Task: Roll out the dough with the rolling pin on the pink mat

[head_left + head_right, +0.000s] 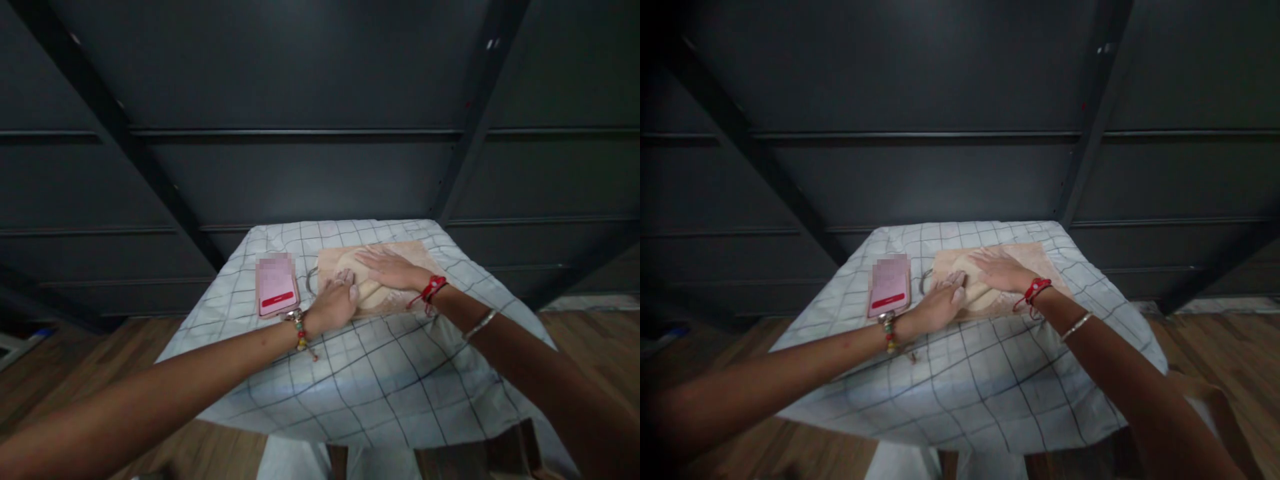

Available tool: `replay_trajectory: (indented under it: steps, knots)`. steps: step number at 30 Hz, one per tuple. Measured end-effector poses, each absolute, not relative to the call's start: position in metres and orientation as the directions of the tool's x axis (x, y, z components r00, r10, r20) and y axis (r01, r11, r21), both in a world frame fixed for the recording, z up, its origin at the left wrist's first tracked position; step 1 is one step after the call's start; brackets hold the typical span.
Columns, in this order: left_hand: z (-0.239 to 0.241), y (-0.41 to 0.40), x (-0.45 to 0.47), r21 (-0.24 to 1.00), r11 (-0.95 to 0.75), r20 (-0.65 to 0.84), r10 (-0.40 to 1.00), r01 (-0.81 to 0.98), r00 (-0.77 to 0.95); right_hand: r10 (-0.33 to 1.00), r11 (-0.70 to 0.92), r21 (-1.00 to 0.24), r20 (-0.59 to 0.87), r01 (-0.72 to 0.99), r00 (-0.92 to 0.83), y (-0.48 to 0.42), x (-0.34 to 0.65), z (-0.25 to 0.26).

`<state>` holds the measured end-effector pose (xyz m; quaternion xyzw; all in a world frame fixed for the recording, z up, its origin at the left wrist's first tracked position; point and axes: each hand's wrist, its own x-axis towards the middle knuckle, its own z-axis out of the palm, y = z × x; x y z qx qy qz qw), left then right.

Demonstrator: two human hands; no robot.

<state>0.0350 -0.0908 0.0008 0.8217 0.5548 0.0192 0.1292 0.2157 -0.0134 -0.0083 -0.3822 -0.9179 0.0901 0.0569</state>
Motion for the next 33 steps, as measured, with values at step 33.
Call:
replay_trajectory:
  steps: [33]
  knots:
    - [-0.001, -0.116, 0.062, 0.146, -0.148, -0.064, 0.985, 0.978, 0.158, 0.698, 0.710, -0.160, 0.035, 0.685, -0.715, -0.027, 0.215, 0.001]
